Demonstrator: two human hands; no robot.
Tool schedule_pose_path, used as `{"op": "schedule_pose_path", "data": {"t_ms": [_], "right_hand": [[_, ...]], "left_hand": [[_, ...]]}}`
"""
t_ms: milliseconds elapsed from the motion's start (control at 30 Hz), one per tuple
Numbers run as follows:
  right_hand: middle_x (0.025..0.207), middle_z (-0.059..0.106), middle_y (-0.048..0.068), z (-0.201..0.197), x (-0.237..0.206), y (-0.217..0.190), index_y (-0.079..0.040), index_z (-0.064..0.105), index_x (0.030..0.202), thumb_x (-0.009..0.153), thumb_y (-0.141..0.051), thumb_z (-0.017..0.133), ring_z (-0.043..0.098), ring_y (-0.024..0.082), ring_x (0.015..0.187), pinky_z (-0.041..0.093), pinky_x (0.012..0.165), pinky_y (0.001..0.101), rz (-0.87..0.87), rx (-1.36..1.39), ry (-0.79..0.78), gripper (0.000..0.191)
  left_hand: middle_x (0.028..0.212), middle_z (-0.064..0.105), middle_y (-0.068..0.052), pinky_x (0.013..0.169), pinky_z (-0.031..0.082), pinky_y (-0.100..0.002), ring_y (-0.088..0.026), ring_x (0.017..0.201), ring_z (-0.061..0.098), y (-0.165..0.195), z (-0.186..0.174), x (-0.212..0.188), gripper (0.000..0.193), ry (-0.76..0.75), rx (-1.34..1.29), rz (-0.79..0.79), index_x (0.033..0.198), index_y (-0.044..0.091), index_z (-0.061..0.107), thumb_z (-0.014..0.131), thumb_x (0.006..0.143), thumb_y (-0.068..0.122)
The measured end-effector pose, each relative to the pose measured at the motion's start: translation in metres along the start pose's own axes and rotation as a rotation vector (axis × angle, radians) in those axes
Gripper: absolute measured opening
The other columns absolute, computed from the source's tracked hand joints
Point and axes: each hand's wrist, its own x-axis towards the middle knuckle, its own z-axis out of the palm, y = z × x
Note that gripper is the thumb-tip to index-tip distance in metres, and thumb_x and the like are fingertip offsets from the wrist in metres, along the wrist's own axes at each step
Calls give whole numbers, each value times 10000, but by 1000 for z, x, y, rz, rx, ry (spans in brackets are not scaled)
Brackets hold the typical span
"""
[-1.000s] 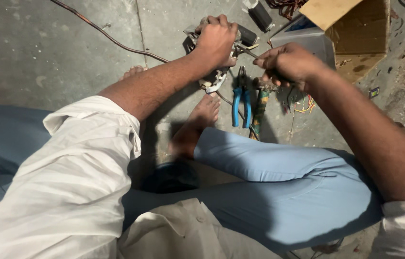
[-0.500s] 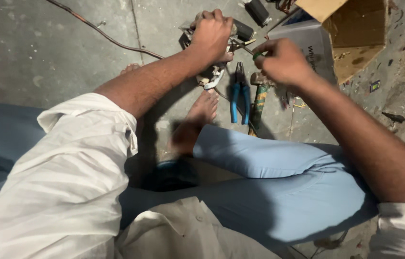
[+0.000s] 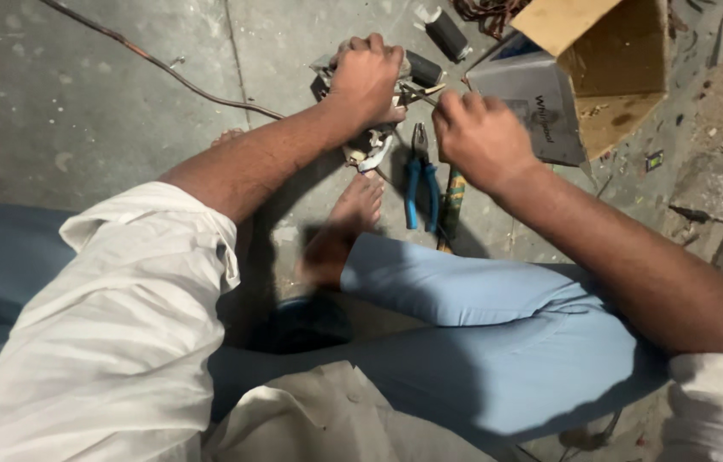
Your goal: The person sits on the floor and disassembles an old washing machine motor, using pliers and a screwdriver to remove parts and a hammer to tap the assembly. They pull windings and components off the motor, set parts aside, and handle copper wire and spools around the work area.
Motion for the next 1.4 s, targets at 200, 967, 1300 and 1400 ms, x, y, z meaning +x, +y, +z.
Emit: {"op": "schedule_pose_path", "data": {"t_ms": [200,967,1300,1400], "right_hand": [[844,738,222,18,14,32,7,739,952,944,-363,731,668,313,715,541,683,413,571,484,-475,371],[816,703,219,25,13,17,0,748,1029,942,-229,752,695,293,689,505,717,374,606,745,-311,245],[789,692,134,19,16,14,-34,766,1049,854,-76,716,622,227,611,459,524,365,913,1295,-333,206],[879,685,209,10,10,-8,-66,773,984,798,-102,734,680,345,738,547,627,427,247,327,-127,193]], "left_hand": [[1005,635,-208,633,573,-565,-409,874,664,0,1,2,877,-26,2,-6,1126,31,638,889,539,633],[1001,641,-213,669,585,-526,-404,868,678,-11,5,-2,854,13,-80,3,1107,28,653,905,548,623],[995,635,-216,661,592,-519,-405,876,677,-7,0,-1,866,0,-63,2,1135,15,649,900,549,601],[994,635,-224,636,590,-526,-408,875,676,-8,3,-1,863,14,-75,-9,1125,15,650,905,538,595]]}}
